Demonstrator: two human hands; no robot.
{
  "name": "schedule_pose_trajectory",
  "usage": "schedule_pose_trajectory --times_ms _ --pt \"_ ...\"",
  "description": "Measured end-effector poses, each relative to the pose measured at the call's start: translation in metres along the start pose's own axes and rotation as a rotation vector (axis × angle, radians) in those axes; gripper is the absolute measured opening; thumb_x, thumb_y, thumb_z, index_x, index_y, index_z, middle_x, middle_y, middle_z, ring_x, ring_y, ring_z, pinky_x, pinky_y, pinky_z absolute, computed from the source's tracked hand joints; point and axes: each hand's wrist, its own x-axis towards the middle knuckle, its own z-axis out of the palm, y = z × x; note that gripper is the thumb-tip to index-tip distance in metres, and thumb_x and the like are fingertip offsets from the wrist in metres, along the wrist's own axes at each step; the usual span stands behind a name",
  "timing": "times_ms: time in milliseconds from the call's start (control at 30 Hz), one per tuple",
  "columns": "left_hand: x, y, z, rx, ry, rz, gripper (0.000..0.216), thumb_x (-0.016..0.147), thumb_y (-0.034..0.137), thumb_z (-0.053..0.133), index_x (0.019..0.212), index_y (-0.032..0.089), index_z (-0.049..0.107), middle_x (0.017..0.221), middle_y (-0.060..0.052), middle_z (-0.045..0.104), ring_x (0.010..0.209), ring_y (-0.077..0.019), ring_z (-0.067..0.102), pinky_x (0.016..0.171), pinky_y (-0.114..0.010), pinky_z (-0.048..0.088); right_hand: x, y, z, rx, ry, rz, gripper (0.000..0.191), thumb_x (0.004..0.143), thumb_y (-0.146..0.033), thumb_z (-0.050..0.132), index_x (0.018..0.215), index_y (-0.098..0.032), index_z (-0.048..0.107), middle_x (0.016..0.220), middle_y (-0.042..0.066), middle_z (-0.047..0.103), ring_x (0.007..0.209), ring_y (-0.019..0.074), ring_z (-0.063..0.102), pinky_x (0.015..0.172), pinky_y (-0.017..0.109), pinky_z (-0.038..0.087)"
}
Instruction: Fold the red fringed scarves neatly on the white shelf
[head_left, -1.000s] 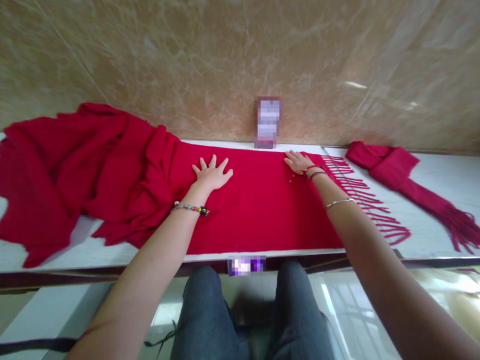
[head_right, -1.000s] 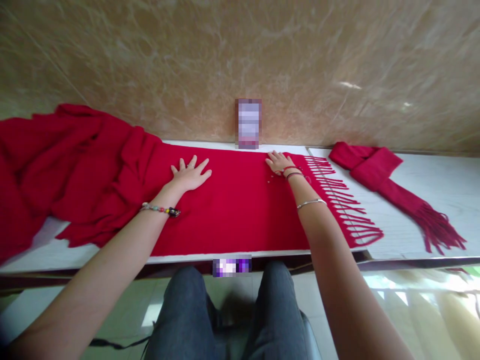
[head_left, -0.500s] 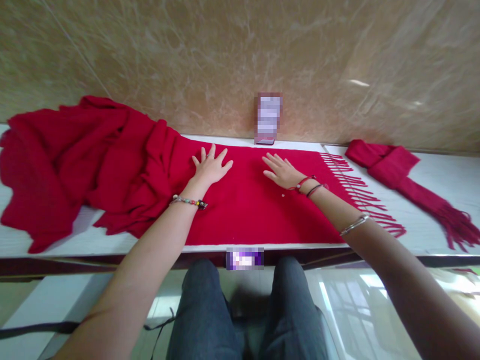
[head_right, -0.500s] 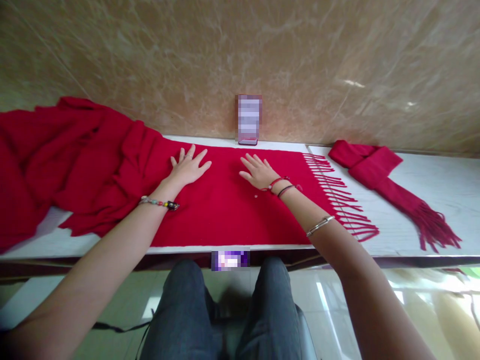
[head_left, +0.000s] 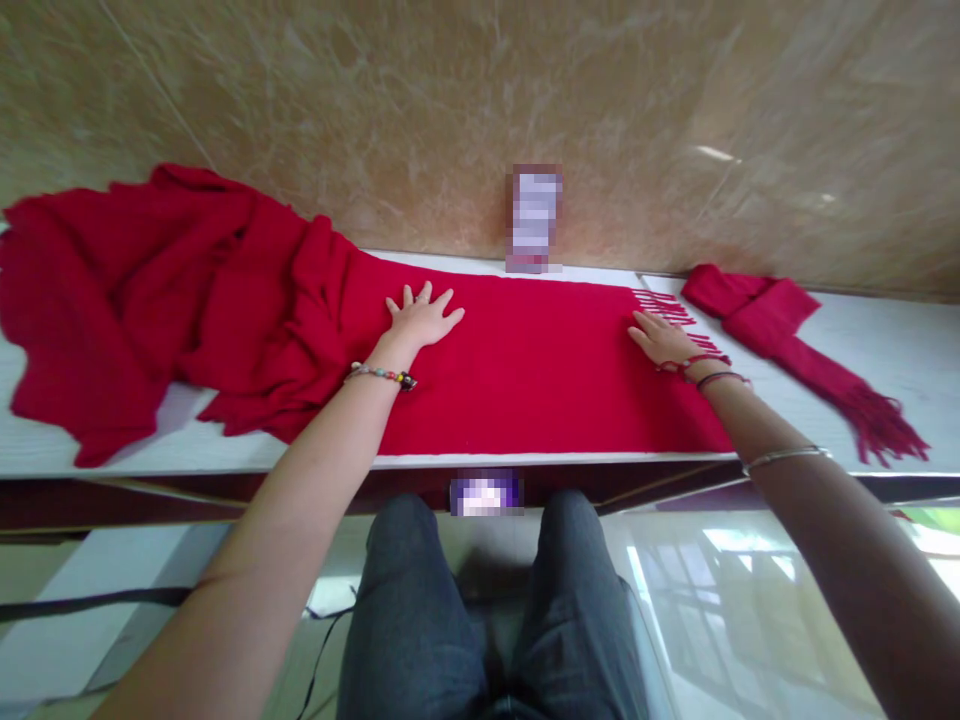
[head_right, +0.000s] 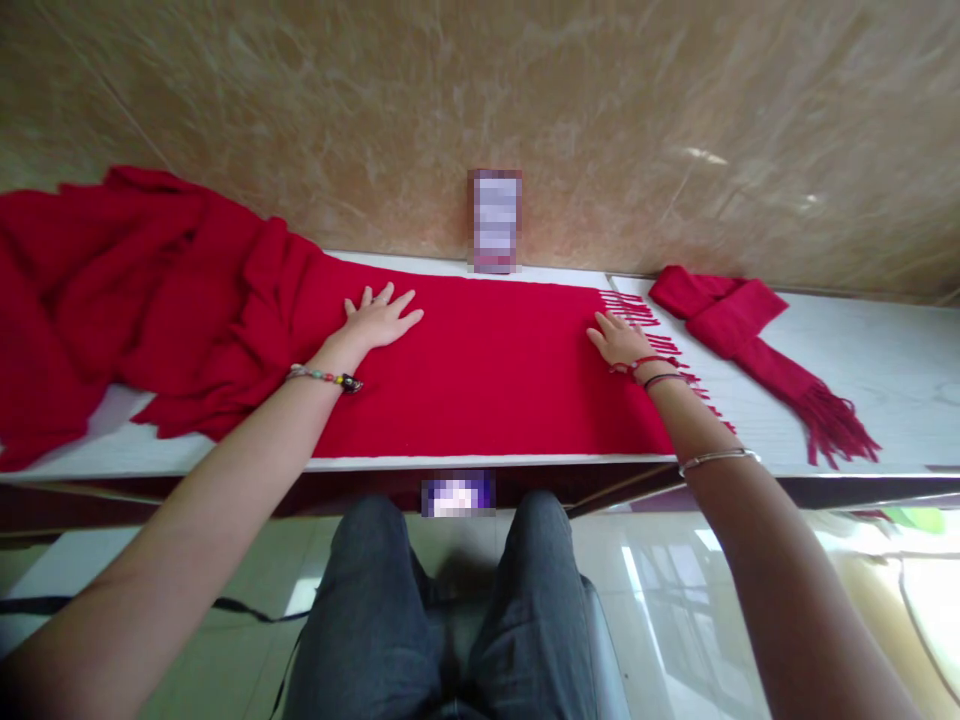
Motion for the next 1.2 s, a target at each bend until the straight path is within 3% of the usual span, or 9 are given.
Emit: schedule_pose_trajectory --times_ms 67,133,233,333,467,733,867,1000,1200 --pt "-0.002 0.002 0.000 -0.025 0.086 0.013 0.063 0.091 0.057 0.023 0.147 0.028 0.028 0.158 -0.006 0.009 0.143 -0.0371 0.007 0.111 -0.062 0.012 -0.001 -0.030 -0.001 0.046 0.048 -0.046 0.054 0.095 -0.028 0.029 0.142 -0.003 0.036 0.148 0.022 0.033 0.139 0.0314 0.027 0.112 0.051 0.025" --pt "-0.005 0.005 0.000 -0.037 0.158 0.034 0.062 0.092 0.055 0.021 0.147 0.028 0.028 0.158 -0.006 0.008 0.144 -0.0352 0.006 0.111 -0.060 0.013 -0.003 -0.071 0.003 0.065 0.043 -0.127 0.054 0.096 -0.034 0.029 0.144 -0.011 0.034 0.152 0.015 0.029 0.141 0.0284 0.023 0.113 0.049 0.025" --pt "-0.008 0.009 0.001 -0.010 0.054 0.065 0.064 0.092 0.058 0.020 0.149 0.029 0.023 0.158 -0.006 0.008 0.144 -0.0349 0.005 0.111 -0.060 0.012 -0.007 -0.129 0.011 0.101 -0.005 -0.371 0.058 0.095 -0.042 0.031 0.146 -0.016 0.031 0.155 0.011 0.023 0.142 0.0273 0.020 0.112 0.051 0.024" --pt "-0.010 0.012 0.001 0.026 -0.078 0.079 0.065 0.092 0.059 0.019 0.149 0.030 0.019 0.158 -0.006 0.008 0.144 -0.0339 0.005 0.111 -0.061 0.008 -0.013 -0.160 0.013 0.077 -0.074 -0.484 0.058 0.095 -0.044 0.029 0.147 -0.017 0.031 0.154 0.010 0.024 0.142 0.0253 0.020 0.113 0.050 0.022" --pt "-0.009 0.011 0.000 0.033 -0.076 0.080 0.063 0.092 0.057 0.018 0.149 0.031 0.019 0.158 -0.004 0.007 0.144 -0.0322 0.005 0.112 -0.060 0.008 -0.017 -0.142 0.011 0.024 -0.090 -0.456 0.055 0.096 -0.040 0.029 0.146 -0.018 0.033 0.154 0.008 0.026 0.142 0.0240 0.023 0.114 0.047 0.023" --pt "-0.008 0.011 0.000 0.017 -0.069 0.085 0.063 0.092 0.057 0.019 0.149 0.031 0.020 0.158 -0.005 0.008 0.144 -0.0318 0.005 0.112 -0.059 0.007 -0.023 -0.012 0.014 -0.038 -0.023 -0.092 0.053 0.095 -0.032 0.028 0.144 -0.012 0.036 0.152 0.014 0.030 0.141 0.0232 0.026 0.114 0.043 0.026" --pt "-0.009 0.012 0.000 0.011 -0.069 0.080 0.063 0.092 0.056 0.020 0.149 0.030 0.021 0.158 -0.005 0.008 0.144 -0.0322 0.005 0.112 -0.059 0.007 -0.027 0.021 0.009 -0.059 0.034 -0.040 0.055 0.094 -0.027 0.026 0.139 0.000 0.040 0.145 0.025 0.036 0.138 0.0271 0.032 0.112 0.040 0.029" --pt "-0.009 0.012 0.000 0.010 -0.067 0.077 0.063 0.092 0.056 0.021 0.149 0.029 0.021 0.158 -0.006 0.009 0.144 -0.0331 0.005 0.111 -0.060 0.007 -0.016 -0.002 0.004 -0.056 0.076 -0.055 0.057 0.093 -0.029 0.028 0.139 0.003 0.039 0.146 0.026 0.034 0.138 0.0297 0.031 0.112 0.042 0.029" --pt "-0.008 0.010 0.001 0.025 -0.066 0.078 0.063 0.092 0.056 0.019 0.149 0.030 0.020 0.158 -0.005 0.009 0.144 -0.0327 0.006 0.111 -0.060 0.009 0.013 -0.105 0.009 0.029 0.036 -0.339 0.060 0.095 -0.041 0.030 0.146 -0.009 0.031 0.153 0.016 0.025 0.142 0.0259 0.023 0.113 0.045 0.026"
